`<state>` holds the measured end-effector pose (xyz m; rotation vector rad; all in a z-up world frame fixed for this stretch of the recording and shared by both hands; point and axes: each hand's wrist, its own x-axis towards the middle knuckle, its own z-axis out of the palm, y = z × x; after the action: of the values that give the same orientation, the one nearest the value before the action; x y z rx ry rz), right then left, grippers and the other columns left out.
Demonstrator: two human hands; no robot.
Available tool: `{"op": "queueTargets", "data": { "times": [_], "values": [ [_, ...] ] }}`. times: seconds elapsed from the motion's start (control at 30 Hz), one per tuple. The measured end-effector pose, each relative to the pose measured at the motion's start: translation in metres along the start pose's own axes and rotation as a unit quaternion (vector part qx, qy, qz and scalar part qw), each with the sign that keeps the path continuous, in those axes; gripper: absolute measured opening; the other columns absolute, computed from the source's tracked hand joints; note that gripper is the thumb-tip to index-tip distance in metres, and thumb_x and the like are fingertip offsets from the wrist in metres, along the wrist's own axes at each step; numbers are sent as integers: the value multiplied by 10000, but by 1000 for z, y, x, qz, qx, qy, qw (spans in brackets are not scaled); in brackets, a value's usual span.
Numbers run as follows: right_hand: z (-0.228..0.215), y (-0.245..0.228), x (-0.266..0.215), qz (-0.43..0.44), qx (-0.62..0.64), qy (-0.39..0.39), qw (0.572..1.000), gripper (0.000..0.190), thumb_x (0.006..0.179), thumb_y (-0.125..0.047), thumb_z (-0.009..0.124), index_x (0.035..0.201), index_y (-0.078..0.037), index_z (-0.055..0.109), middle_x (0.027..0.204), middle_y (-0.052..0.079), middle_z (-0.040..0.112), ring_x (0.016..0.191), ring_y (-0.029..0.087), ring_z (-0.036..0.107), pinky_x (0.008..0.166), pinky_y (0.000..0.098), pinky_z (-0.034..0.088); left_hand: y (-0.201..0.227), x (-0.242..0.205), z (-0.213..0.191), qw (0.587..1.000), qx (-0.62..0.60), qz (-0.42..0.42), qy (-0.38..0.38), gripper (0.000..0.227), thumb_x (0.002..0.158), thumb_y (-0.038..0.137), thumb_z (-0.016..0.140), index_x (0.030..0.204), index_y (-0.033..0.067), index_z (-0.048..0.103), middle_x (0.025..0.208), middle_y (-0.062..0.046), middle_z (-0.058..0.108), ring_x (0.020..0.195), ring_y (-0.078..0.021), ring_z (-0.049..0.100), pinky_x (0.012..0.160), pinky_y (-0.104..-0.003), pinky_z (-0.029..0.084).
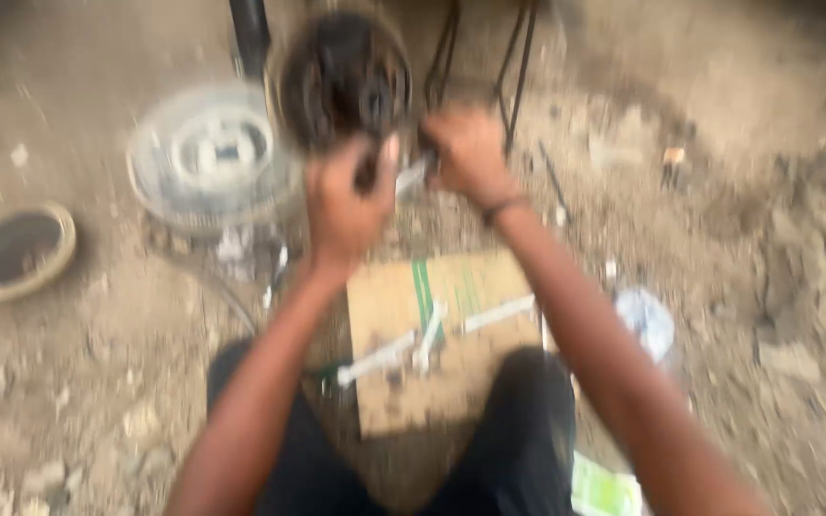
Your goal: The person disassembles a scooter's wheel hub assembly by loosening bolts with a socket wrench and a spanner. After detaching the components, they wipe the metal parts with a cloth and set them on a cardboard sheet.
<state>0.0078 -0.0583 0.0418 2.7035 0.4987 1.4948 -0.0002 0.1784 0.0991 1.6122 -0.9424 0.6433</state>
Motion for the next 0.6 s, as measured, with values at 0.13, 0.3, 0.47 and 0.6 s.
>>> {"op": "queueTargets", "data": {
  "times": [0.13,0.3,0.47,0.6],
  "values": [
    [-22,-7,7,-8,15,-64,998,370,665,-146,761,993,-38,629,1083,119,612,1006,340,611,854,452,499,-4,1,-3,998,-16,56,-9,196,1028,139,680,903,-11,697,746,-147,685,623,-230,677,573,-377,488],
    [-15,-16,17,56,17,-10,998,152,826,-195,746,893,-88,660,970,103,668,887,336,647,723,448,507,-11,3,-1,994,1,102,-41,217,1029,127,684,872,-23,665,754,-157,675,610,-253,655,560,-399,471],
    [-6,-12,14,87,-2,3,996,244,868,-281,744,953,-55,708,860,146,671,757,340,655,663,448,520,-11,5,-1,994,-12,95,-55,204,1034,132,678,910,-30,683,751,-148,683,598,-230,659,545,-389,473],
    [1,-16,10,71,-4,79,994,170,904,-212,693,987,-68,729,911,140,699,802,321,694,672,423,540,-24,3,2,982,-2,173,-74,174,1062,125,663,951,-4,702,824,-131,712,664,-217,691,587,-366,529]
  ]
}}
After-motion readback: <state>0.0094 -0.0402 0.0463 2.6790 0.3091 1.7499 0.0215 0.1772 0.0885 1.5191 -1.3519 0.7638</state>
